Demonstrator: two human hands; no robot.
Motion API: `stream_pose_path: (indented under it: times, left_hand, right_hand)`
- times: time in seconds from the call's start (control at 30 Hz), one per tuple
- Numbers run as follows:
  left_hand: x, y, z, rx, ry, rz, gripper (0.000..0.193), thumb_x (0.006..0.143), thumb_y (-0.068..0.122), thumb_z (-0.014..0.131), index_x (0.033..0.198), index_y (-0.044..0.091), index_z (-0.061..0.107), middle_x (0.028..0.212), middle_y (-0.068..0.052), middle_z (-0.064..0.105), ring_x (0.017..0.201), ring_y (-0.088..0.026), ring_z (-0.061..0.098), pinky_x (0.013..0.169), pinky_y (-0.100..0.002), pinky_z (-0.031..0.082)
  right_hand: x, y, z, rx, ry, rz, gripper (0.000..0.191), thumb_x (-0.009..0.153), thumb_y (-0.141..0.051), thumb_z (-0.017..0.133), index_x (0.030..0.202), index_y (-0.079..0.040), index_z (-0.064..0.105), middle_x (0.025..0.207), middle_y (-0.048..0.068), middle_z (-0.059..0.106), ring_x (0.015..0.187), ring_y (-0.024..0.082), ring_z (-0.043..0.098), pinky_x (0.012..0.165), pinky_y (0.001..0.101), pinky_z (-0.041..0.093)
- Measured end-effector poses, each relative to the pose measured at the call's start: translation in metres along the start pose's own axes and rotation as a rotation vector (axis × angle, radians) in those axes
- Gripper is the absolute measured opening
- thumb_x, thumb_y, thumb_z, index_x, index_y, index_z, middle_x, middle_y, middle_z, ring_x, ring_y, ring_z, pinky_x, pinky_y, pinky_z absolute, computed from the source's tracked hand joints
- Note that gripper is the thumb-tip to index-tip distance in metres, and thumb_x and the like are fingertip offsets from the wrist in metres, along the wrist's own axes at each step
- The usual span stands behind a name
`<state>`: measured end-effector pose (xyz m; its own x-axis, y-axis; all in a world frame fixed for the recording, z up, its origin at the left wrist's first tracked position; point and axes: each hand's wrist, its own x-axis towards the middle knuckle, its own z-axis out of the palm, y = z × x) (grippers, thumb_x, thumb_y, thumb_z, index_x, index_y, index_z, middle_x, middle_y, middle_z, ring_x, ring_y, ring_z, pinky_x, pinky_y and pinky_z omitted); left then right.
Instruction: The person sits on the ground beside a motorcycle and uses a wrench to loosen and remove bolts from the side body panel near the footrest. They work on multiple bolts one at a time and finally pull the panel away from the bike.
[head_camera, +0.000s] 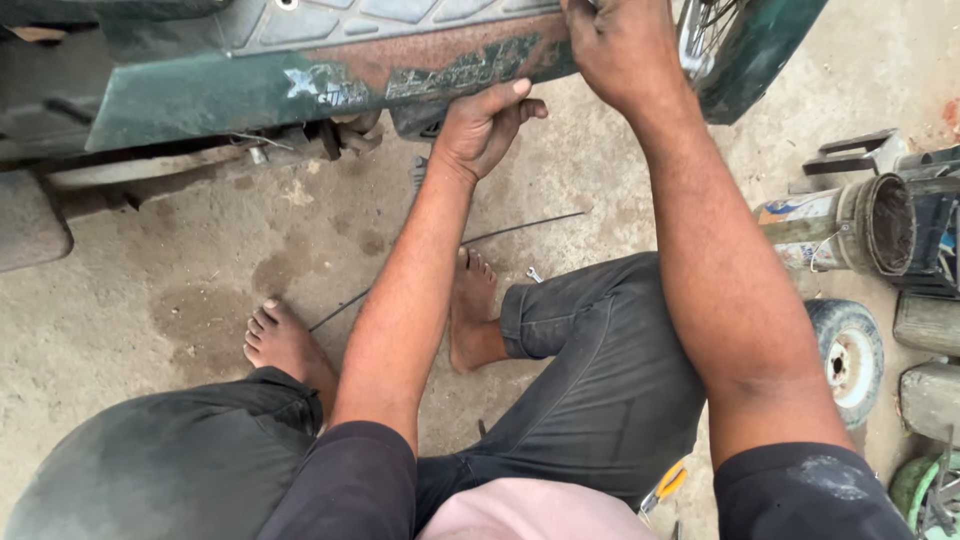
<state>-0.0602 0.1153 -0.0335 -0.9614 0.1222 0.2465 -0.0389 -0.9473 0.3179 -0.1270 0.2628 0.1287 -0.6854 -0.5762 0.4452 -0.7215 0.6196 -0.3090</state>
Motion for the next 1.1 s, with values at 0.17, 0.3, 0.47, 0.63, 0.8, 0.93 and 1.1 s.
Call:
stream_pose_path:
  times: [0.17, 0.3, 0.47, 0.63, 0.8, 0.93, 1.1]
  left_hand:
    - [-0.002, 0.003, 0.010, 0.001, 0.076, -0.035, 0.017, 0.094, 0.008, 0.073, 0.110, 0.003, 0.074, 0.111, -0.008, 0.072, 0.101, -0.020, 0.063, 0.091, -0.045, 0.053]
    - [0.006, -0.004, 0.001, 0.072, 0.105, -0.068, 0.025, 0.095, 0.013, 0.071, 0.112, -0.005, 0.074, 0.113, -0.014, 0.076, 0.108, -0.026, 0.068, 0.098, -0.042, 0.054]
    - [0.022, -0.006, -0.003, 0.048, 0.088, -0.001, 0.029, 0.098, 0.013, 0.070, 0.114, -0.010, 0.072, 0.109, -0.016, 0.074, 0.096, -0.029, 0.072, 0.091, -0.041, 0.058]
    - [0.030, -0.001, 0.000, 0.003, 0.091, -0.016, 0.028, 0.094, 0.009, 0.075, 0.118, -0.005, 0.072, 0.111, -0.010, 0.072, 0.099, -0.020, 0.067, 0.083, -0.039, 0.056]
    - [0.030, -0.005, -0.002, -0.011, 0.062, -0.017, 0.027, 0.096, 0.012, 0.077, 0.117, -0.005, 0.073, 0.111, -0.011, 0.071, 0.103, -0.022, 0.066, 0.086, -0.041, 0.056]
    - [0.027, -0.008, -0.005, 0.056, 0.076, -0.062, 0.032, 0.092, 0.016, 0.075, 0.120, -0.001, 0.073, 0.116, -0.007, 0.074, 0.106, -0.018, 0.066, 0.086, -0.038, 0.055]
    - [0.019, -0.011, -0.008, -0.013, 0.046, 0.007, 0.032, 0.092, 0.008, 0.076, 0.123, 0.000, 0.070, 0.116, -0.008, 0.072, 0.107, -0.020, 0.066, 0.086, -0.040, 0.055]
  right_hand:
    - [0.000, -0.020, 0.002, 0.057, -0.055, -0.014, 0.021, 0.098, -0.005, 0.069, 0.118, 0.000, 0.072, 0.098, 0.017, 0.075, 0.089, 0.033, 0.074, 0.081, 0.0438, 0.058]
    - [0.004, -0.057, -0.001, 0.035, -0.062, -0.060, 0.034, 0.097, -0.008, 0.073, 0.124, 0.009, 0.063, 0.100, 0.024, 0.069, 0.088, 0.037, 0.067, 0.081, 0.0471, 0.055]
    - [0.033, -0.089, -0.027, -0.048, -0.265, -0.035, 0.043, 0.099, -0.005, 0.075, 0.141, -0.005, 0.069, 0.092, 0.021, 0.066, 0.075, 0.031, 0.062, 0.074, 0.0436, 0.051]
    - [0.035, -0.071, -0.027, -0.023, -0.102, -0.276, 0.036, 0.092, 0.008, 0.065, 0.126, -0.005, 0.072, 0.100, 0.021, 0.069, 0.085, 0.027, 0.065, 0.080, 0.0394, 0.053]
    - [0.030, -0.057, -0.019, 0.043, -0.127, 0.019, 0.034, 0.100, 0.003, 0.066, 0.133, -0.006, 0.074, 0.087, 0.011, 0.068, 0.075, 0.013, 0.058, 0.072, 0.0302, 0.049]
    - [0.029, -0.068, -0.017, 0.078, -0.206, 0.053, 0.040, 0.097, 0.002, 0.070, 0.137, -0.002, 0.070, 0.080, 0.009, 0.064, 0.070, 0.011, 0.056, 0.066, 0.0289, 0.048]
    - [0.023, -0.074, -0.013, 0.145, -0.215, 0.043, 0.039, 0.097, 0.000, 0.076, 0.133, 0.003, 0.063, 0.081, 0.009, 0.064, 0.070, 0.010, 0.059, 0.063, 0.0283, 0.050]
